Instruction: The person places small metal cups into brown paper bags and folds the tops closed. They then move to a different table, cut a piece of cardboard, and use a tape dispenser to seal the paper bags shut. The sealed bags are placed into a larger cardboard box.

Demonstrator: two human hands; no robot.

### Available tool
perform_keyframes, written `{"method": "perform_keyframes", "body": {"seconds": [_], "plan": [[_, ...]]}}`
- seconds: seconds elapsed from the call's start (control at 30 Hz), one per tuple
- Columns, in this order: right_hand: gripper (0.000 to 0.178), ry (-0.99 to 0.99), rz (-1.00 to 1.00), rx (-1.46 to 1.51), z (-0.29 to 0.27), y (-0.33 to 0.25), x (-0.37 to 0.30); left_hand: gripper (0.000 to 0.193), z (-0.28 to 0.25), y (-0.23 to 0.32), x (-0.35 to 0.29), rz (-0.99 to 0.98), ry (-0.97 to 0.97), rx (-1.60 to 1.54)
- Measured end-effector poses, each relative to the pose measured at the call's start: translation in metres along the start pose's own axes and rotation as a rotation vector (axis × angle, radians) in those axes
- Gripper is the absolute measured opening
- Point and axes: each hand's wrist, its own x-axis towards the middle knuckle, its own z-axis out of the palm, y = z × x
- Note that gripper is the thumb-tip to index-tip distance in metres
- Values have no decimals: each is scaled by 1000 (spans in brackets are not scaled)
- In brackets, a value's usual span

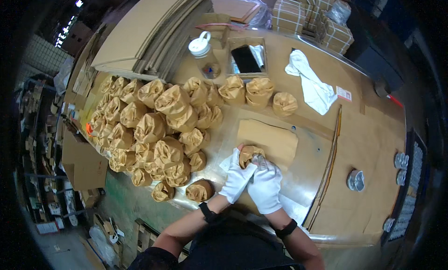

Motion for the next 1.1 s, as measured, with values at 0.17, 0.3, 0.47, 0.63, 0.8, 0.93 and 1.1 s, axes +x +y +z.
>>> {"method": "perform_keyframes", "body": {"seconds": [0.17, 0.3, 0.47, 0.63, 0.8, 0.93, 1.1], "plan": [[33, -213, -93, 156, -9, 1, 10, 42, -39, 22, 22, -306, -109, -208], [24, 31, -131, 228, -64, 4, 14, 48, -133, 85, 30, -52, -123, -165], [17, -78, 542, 734, -42, 88, -28, 58, -223, 175, 95, -28, 47, -192], [16, -120, 771, 863, -48, 113, -51, 38, -277, 141, 149, 204, 529, 677], [13, 193, 578, -41, -100, 211, -83, 29, -195, 112, 49, 665, 240, 793], [29, 184, 745, -623, -148, 238, -86, 50, -98, 49, -49, 898, -579, 774], [37, -281, 746, -872, -162, 255, -92, 47, -66, -14, -96, 853, -583, 885]]}}
